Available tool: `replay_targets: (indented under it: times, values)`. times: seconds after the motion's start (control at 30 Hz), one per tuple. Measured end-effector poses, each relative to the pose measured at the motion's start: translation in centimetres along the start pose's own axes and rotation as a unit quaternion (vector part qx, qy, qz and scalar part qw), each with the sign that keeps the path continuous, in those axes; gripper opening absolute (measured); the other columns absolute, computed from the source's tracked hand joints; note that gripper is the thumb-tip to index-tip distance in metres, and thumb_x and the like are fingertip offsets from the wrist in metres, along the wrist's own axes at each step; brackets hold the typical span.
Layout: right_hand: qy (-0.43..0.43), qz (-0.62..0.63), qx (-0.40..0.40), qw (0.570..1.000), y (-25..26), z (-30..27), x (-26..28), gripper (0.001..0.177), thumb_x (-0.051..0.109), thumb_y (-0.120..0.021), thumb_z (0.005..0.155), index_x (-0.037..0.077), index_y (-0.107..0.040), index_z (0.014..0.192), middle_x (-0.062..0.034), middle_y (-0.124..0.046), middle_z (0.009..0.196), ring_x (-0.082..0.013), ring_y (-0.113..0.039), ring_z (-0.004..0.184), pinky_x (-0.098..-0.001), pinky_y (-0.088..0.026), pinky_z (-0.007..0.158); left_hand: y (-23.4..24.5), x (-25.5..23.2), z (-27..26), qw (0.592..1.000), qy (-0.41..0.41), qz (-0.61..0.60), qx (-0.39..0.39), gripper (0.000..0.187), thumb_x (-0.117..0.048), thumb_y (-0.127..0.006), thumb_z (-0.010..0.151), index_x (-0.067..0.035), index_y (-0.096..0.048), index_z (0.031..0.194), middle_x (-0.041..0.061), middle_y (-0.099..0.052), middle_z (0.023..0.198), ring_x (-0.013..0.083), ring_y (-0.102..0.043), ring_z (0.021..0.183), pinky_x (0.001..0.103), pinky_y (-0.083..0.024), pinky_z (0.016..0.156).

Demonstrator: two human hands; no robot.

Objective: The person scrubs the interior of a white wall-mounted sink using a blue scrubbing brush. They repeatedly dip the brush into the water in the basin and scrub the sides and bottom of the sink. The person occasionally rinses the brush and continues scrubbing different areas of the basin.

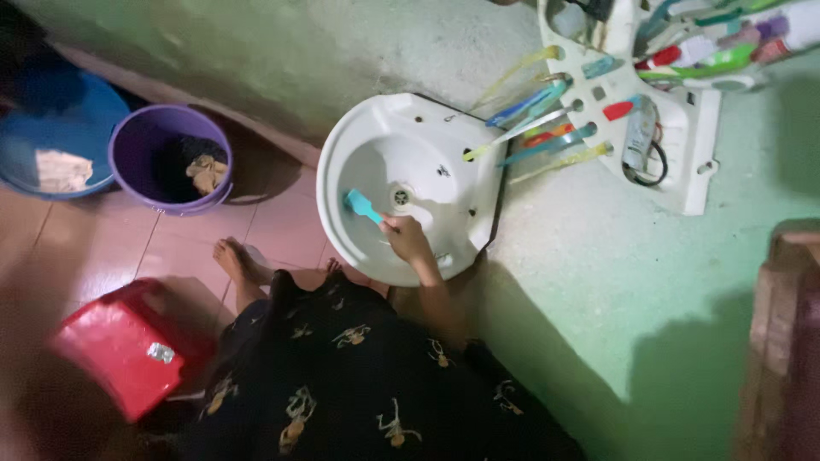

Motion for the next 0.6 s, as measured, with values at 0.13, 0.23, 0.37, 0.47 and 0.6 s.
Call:
replay_targets:
  times: [0.13,0.23,0.37,0.47,0.6]
  values:
    - [0.073,0.202,-0.155,0.964,-4.1,4.8,-3.2,0.031,0.020,-0.066,0.105,0.002,-0.071,0.130,-0.0006,-0.065,0.082,-0.0130,-0.057,0.072,-0.0291,-0.047,0.064,-0.2,-0.6,-1.9,0.990,0.099,0.102,0.022,0.038,-0.030,-0.065,0.102,-0.003,-0.052,0.125,0.018,-0.053,0.126,0.0328,-0.050,0.119,0.045,-0.042,0.103]
    - [-0.224,0.407,-0.136,0.875,-4.5,7.4,-4.2,0.037,0.022,-0.057,0.101,0.014,-0.066,0.136,0.0059,-0.044,0.060,-0.0097,-0.038,0.044,-0.0314,-0.030,0.038,-1.6,-2.3,-3.1,0.987,0.110,0.116,0.031,0.033,-0.032,-0.060,0.105,-0.003,-0.052,0.118,0.018,-0.053,0.119,0.0331,-0.050,0.113,0.045,-0.042,0.098]
    - [-0.280,0.559,0.088,0.775,-1.5,3.5,-2.1,0.032,0.036,-0.058,0.109,0.007,-0.061,0.120,0.0046,-0.038,0.062,-0.0088,-0.032,0.043,-0.0272,-0.024,0.038,-2.6,-2.7,-3.2,0.987,0.095,0.125,0.035,0.032,-0.034,-0.054,0.109,-0.002,-0.051,0.109,0.018,-0.053,0.109,0.0334,-0.051,0.104,0.046,-0.041,0.092]
    - [-0.259,0.536,0.097,0.798,-1.7,-1.5,1.4,0.039,0.036,-0.058,0.104,0.017,-0.058,0.138,0.0063,-0.036,0.057,-0.0050,-0.030,0.041,-0.0250,-0.023,0.037,-3.1,-2.4,-2.6,0.987,0.073,0.138,0.027,0.036,-0.036,-0.049,0.112,-0.001,-0.051,0.103,0.018,-0.053,0.102,0.0337,-0.052,0.097,0.046,-0.040,0.088]
    - [-0.315,0.454,-0.015,0.833,-3.0,-0.3,3.4,0.047,0.036,-0.058,0.103,0.016,-0.058,0.146,0.0042,-0.047,0.061,-0.0061,-0.040,0.045,-0.0233,-0.029,0.041,-4.3,-2.4,-2.7,0.989,0.136,0.048,0.041,0.043,-0.040,-0.048,0.112,-0.001,-0.047,0.094,0.018,-0.048,0.093,0.0329,-0.049,0.090,0.047,-0.038,0.083]
Point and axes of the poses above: each hand's wrist, its own z-axis towards the middle knuckle, its own y-axis out of the back of the hand, x = y × z, the point moved 2 cm from there along z, towards the middle knuckle
